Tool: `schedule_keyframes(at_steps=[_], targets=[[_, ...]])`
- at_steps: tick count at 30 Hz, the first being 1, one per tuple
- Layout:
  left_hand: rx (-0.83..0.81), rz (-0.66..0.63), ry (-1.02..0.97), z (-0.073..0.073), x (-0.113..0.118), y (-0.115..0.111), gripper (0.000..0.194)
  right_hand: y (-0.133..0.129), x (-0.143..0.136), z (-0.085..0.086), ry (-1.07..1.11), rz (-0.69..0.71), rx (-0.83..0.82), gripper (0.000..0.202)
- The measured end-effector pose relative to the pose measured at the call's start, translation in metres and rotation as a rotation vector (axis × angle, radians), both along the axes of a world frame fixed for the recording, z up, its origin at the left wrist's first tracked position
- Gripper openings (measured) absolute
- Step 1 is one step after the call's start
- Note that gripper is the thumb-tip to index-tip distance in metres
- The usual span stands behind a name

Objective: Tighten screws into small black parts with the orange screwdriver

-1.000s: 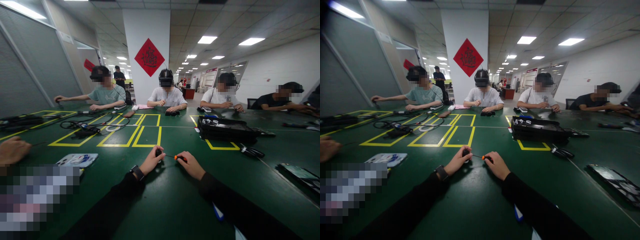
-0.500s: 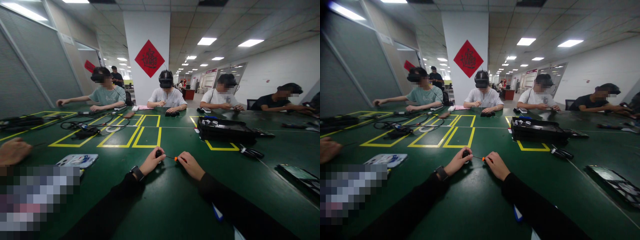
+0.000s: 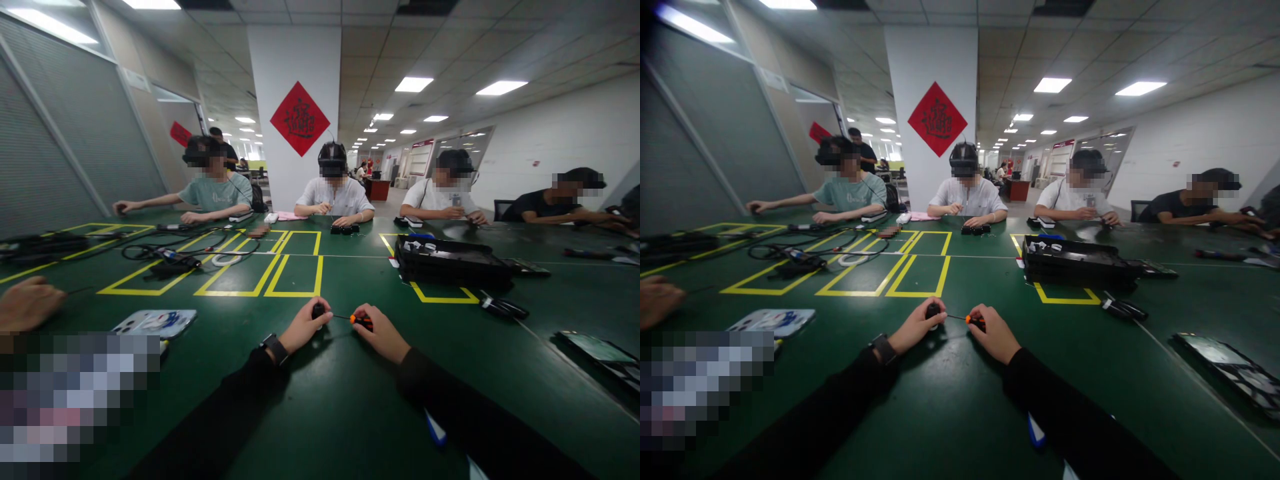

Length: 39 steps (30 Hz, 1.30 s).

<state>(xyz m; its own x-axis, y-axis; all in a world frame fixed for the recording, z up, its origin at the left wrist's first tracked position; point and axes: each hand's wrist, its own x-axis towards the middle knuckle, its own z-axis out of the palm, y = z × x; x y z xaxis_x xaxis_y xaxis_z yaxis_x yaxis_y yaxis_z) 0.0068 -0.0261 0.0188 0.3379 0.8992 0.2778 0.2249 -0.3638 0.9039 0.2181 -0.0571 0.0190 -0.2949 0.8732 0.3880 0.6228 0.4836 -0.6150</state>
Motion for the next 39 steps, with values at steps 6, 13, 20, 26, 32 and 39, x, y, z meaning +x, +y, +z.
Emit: schedule_keyframes(at_steps=[6, 13, 20, 26, 32, 39], targets=[[0.006, -0.028, -0.01, -0.0006, -0.0005, 0.0003, 0.022, 0.0003, 0.0002, -0.0012, -0.026, 0.003, -0.008, 0.018], [-0.026, -0.02, -0.005, -0.0013, -0.0008, 0.0005, 0.024, 0.0014, 0.0009, -0.0003, -0.07, 0.006, 0.029, 0.018], [-0.002, -0.023, -0.004, -0.0042, -0.0019, 0.0033, 0.022, 0.0019, 0.002, 0.0019, -0.079, 0.021, 0.019, 0.024], [0.003, -0.033, -0.003, -0.0026, -0.0016, 0.0026, 0.021, 0.0012, 0.0005, 0.0025, -0.088, 0.019, 0.024, 0.024], [-0.004, -0.037, -0.001, -0.0018, -0.0012, 0.0018, 0.021, 0.0019, 0.0019, 0.0025, -0.06, 0.029, 0.017, 0.027], [-0.001, -0.033, 0.001, -0.0013, -0.0014, 0.0018, 0.02, 0.0042, 0.0032, -0.0002, -0.057, 0.033, 0.024, 0.028]])
